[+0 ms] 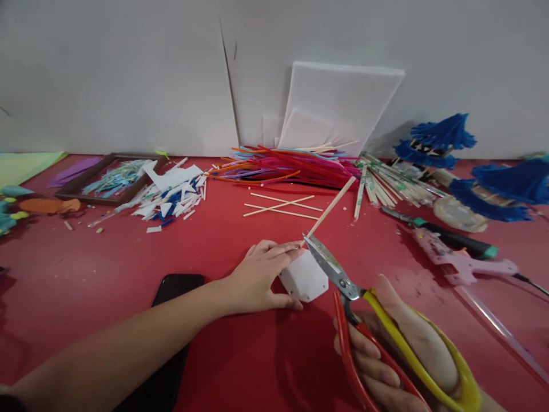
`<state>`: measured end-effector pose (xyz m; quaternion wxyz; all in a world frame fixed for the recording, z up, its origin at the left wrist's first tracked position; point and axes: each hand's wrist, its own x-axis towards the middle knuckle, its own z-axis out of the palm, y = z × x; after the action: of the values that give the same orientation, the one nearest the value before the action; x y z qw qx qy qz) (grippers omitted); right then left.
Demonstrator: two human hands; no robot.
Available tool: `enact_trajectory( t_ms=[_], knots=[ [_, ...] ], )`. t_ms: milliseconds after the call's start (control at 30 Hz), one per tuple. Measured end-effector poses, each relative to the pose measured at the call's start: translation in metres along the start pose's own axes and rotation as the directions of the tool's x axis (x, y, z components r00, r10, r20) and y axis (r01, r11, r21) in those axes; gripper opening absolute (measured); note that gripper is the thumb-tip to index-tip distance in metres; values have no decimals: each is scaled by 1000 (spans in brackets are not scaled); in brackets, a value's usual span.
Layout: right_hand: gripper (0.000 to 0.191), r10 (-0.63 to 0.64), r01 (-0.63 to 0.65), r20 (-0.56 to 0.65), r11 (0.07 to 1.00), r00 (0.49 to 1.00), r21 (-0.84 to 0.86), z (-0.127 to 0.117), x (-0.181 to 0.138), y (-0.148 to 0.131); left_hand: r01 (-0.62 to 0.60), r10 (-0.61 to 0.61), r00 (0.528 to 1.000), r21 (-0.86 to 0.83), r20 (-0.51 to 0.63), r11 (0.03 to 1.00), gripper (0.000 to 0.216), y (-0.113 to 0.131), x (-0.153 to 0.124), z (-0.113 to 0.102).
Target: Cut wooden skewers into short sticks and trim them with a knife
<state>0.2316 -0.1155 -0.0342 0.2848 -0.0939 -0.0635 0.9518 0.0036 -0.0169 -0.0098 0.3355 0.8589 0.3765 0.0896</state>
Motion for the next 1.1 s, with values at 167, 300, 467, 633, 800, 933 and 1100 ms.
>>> enact_trajectory(
  t_ms=[167, 300, 467, 633, 800, 933, 1100],
  knots=[
    [70, 9, -9, 24, 1000, 1000, -16, -5, -1, 0, -7, 6, 1000, -20, -29, 1000, 96, -1, 0, 2],
    [69, -12, 12, 26, 1000, 1000, 9, -6, -3, 0, -6, 7, 1000, 15, -15, 1000, 96, -1, 0, 3],
    [68, 27, -26, 29, 998, 999, -59, -5, -5, -4, 13, -13, 1000, 64, 4, 998, 99, 0, -1, 1],
    [74, 31, -25, 87, 997, 996, -70, -11, -7, -7, 16, -16, 1000, 77, -1, 997, 100, 0, 0, 2],
    [76, 8, -6, 72, 999, 997, -38, -11, -6, -5, 4, -3, 1000, 59, -20, 998, 97, -1, 0, 3],
    [72, -4, 4, 39, 1000, 999, 3, -13, -7, -3, 6, -5, 1000, 63, -9, 998, 99, 0, -1, 2],
    [71, 14, -14, 3, 999, 1000, -42, -16, -10, -6, 6, -6, 1000, 72, -4, 997, 101, 0, 0, 2]
  ],
)
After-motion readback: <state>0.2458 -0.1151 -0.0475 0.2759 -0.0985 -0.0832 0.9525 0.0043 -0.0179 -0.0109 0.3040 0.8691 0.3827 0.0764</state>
